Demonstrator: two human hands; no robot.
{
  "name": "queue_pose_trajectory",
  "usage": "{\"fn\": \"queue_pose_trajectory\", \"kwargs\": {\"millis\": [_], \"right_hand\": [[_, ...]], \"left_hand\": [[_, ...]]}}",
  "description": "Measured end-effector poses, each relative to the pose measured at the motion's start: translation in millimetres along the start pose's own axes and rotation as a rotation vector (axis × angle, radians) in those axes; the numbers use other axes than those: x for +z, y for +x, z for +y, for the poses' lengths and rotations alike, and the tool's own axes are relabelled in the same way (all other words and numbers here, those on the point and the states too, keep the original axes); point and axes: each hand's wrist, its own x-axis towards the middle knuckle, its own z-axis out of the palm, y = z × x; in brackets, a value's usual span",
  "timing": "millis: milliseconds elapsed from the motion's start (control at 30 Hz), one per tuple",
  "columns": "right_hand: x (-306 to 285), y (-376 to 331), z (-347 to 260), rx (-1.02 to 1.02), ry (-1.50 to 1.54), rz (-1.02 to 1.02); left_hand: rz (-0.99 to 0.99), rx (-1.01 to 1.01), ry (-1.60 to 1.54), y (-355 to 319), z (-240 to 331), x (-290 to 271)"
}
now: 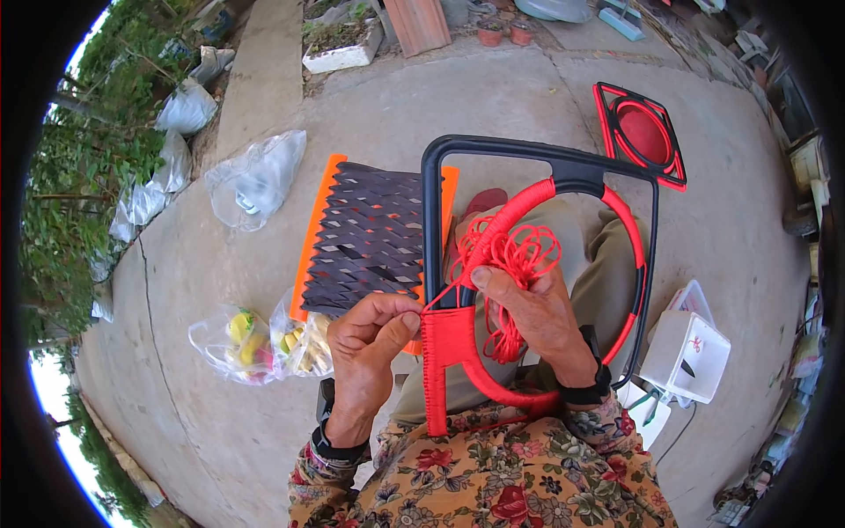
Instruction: The person is seen wrapping a red thread around a piece of furniture frame.
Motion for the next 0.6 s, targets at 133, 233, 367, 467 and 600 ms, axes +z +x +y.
{"fn": "queue_pose_trajectory", "kwargs": {"millis": [133, 233, 367, 467, 600], "right_hand": [[0.6, -1.1, 0.9, 0.024, 0.017, 0.005], [0.9, -1.9, 1.4, 0.057, 0.045, 0.015], [-1.2, -1.7, 3.8, 0.003, 0.008, 0.027], [-1.4, -3.8, -2.4, 0.023, -0.017, 0.043], [-5.3, -19.0, -17.8, -0.094, -0.319, 0.047]], "left_hand": [[-0.041, -0.170, -0.121, 6.7, 5.3, -5.2], [-0.109, -0.253, -0.132, 14.1, 10.9, -10.6], [-0.172, -0.373, -0.065, 23.2, 19.2, -9.9], [-0.222, -0.369, -0.086, 27.3, 16.5, -12.3], [-0.167, -0.439, -0.396, 27.9, -4.5, -12.1]]}}
